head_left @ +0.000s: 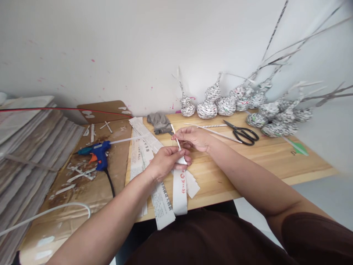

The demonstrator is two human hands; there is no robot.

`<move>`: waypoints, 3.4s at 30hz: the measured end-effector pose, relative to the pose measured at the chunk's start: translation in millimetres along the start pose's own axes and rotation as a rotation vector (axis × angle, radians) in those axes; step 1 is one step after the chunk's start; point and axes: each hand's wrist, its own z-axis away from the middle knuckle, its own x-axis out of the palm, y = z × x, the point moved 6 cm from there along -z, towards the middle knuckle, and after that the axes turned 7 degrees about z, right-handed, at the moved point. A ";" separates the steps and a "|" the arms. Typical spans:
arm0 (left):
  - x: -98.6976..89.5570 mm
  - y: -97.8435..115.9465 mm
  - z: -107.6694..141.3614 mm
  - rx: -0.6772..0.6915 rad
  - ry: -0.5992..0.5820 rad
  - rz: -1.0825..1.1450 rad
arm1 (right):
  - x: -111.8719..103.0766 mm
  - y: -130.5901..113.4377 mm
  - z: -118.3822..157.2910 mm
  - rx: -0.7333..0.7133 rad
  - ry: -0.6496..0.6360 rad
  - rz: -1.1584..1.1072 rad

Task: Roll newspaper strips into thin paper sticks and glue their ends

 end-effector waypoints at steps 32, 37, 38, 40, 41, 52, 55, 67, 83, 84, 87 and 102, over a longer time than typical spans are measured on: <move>4.5 -3.1 2.3 -0.029 -0.056 -0.048 | -1.7 -1.3 0.7 0.048 0.106 -0.015; 3.8 -3.3 2.2 -0.026 -0.065 -0.041 | -0.5 -0.3 1.2 0.035 0.069 -0.024; 3.4 -3.7 1.9 -0.021 -0.068 -0.035 | 0.7 -0.1 1.4 0.035 0.034 -0.015; 2.5 -4.3 1.4 -0.012 -0.068 -0.022 | 2.6 -0.4 2.0 0.035 -0.032 0.013; 2.3 -4.3 1.2 -0.008 -0.068 -0.020 | 2.7 -0.6 2.4 0.035 -0.048 0.026; 5.6 -7.2 2.1 -0.071 -0.129 -0.093 | 1.2 0.2 1.5 0.038 -0.033 0.031; 5.2 -7.9 2.4 -0.076 -0.145 -0.101 | 0.3 0.2 1.6 0.040 -0.031 0.027; 0.3 -13.0 0.7 -0.097 -0.091 -0.117 | 0.0 -1.6 2.4 0.060 -0.024 0.012; -0.1 -7.9 1.5 -0.085 -0.071 -0.025 | 0.9 -8.1 6.5 0.035 -0.064 0.093; -0.3 -7.3 1.3 -0.078 -0.076 -0.019 | 2.2 -7.7 7.1 0.040 -0.096 0.108; 0.0 -8.2 1.3 -0.072 -0.090 -0.015 | -0.3 -5.7 5.6 0.047 -0.054 0.113; 6.6 -9.2 3.5 -0.050 -0.128 0.027 | -0.6 -3.5 5.7 0.085 -0.030 0.039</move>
